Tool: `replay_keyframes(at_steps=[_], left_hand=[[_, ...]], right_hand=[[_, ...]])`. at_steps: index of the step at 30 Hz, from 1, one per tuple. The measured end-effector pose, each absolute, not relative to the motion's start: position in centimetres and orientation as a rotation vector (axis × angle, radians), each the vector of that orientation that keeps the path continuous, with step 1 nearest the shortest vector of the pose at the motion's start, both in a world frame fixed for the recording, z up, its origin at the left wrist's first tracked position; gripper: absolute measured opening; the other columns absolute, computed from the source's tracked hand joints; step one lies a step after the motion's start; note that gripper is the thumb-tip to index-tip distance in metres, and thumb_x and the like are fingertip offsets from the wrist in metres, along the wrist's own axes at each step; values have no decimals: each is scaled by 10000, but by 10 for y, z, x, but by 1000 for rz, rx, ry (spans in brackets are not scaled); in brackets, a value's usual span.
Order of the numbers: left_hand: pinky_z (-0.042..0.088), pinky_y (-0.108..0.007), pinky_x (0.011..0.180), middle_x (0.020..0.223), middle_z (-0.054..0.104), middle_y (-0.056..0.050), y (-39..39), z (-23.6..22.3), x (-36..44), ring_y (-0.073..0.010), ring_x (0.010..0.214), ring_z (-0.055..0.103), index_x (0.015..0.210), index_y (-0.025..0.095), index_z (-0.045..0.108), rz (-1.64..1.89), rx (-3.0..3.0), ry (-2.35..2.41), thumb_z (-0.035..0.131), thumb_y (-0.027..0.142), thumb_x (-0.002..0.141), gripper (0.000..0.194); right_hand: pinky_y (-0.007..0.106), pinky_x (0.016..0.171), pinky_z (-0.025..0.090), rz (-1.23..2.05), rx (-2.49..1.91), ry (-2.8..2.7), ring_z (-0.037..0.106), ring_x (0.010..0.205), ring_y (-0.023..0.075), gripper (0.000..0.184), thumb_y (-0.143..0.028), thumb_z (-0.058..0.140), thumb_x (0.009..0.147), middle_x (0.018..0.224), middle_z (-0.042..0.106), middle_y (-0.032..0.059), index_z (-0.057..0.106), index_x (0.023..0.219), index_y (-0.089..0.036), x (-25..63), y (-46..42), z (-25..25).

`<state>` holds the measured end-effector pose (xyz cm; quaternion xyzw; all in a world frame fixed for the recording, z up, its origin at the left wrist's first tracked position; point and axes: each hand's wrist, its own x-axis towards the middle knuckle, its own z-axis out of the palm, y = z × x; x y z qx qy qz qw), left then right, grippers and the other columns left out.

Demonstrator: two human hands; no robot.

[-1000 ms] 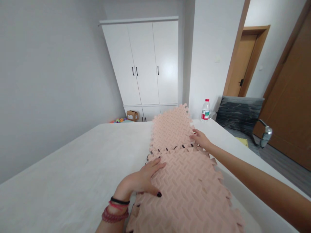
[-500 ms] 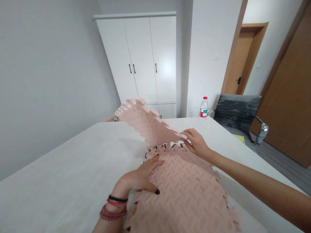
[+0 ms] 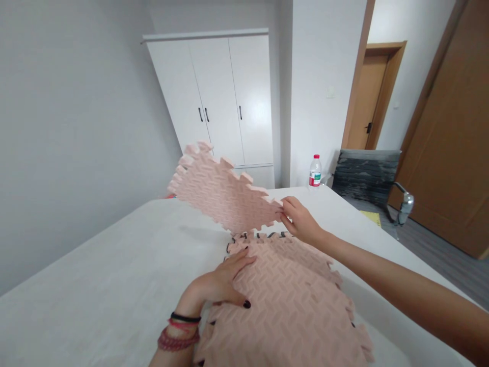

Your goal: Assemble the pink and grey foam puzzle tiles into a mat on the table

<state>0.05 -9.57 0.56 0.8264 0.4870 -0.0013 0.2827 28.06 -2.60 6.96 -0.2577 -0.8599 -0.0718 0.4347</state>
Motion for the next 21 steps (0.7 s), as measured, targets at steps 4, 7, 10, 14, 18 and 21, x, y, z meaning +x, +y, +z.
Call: replay_keyframes(at_steps=[4, 7, 10, 14, 18, 21], left_hand=[[102, -448, 1160, 1567, 56, -97, -97, 9, 4, -295, 1431, 44, 1443, 262, 259, 20, 2231, 1280, 746, 636, 544, 1088], [100, -447, 1162, 1566, 64, -101, -99, 11, 7, -298, 1431, 42, 1440, 251, 272, 21, 2245, 1272, 737, 646, 552, 1077], [93, -462, 1162, 1564, 74, -106, -101, 11, 9, -307, 1429, 48, 1442, 245, 269, 17, 2229, 1285, 730, 649, 560, 1075], [103, -462, 1161, 1564, 66, -116, -101, 10, 10, -316, 1428, 48, 1447, 230, 257, 13, 2226, 1300, 729, 655, 557, 1093], [82, -484, 1157, 1563, 72, -114, -97, 8, 7, -326, 1426, 38, 1450, 235, 243, 3, 2293, 1268, 709, 685, 556, 1104], [92, -479, 1157, 1564, 76, -114, -96, 6, 4, -324, 1426, 51, 1446, 237, 257, 31, 2291, 1273, 737, 632, 562, 1081]], right_hand=[[346, 803, 435, -255, -535, -2226, 471, 954, 213, 210, -151, 401, 893, 1016, 536, 111, 489, 1081, -176, 273, -42, 74], [332, 771, 428, -346, -446, -2314, 475, 914, 200, 248, -134, 397, 893, 1011, 550, 105, 494, 1118, -174, 263, -53, 81], [324, 742, 421, -413, -411, -2358, 474, 889, 195, 260, -115, 388, 888, 985, 554, 100, 500, 1116, -173, 257, -56, 86], [325, 735, 422, -420, -407, -2302, 475, 876, 191, 289, -91, 385, 871, 987, 548, 97, 495, 1123, -180, 259, -62, 96], [338, 784, 436, -333, -373, -2201, 476, 936, 192, 302, -96, 348, 880, 1022, 519, 94, 477, 1133, -197, 254, -82, 120], [321, 768, 440, -149, -438, -2176, 478, 918, 186, 178, -135, 365, 891, 969, 500, 85, 492, 1005, -184, 248, -91, 133]])
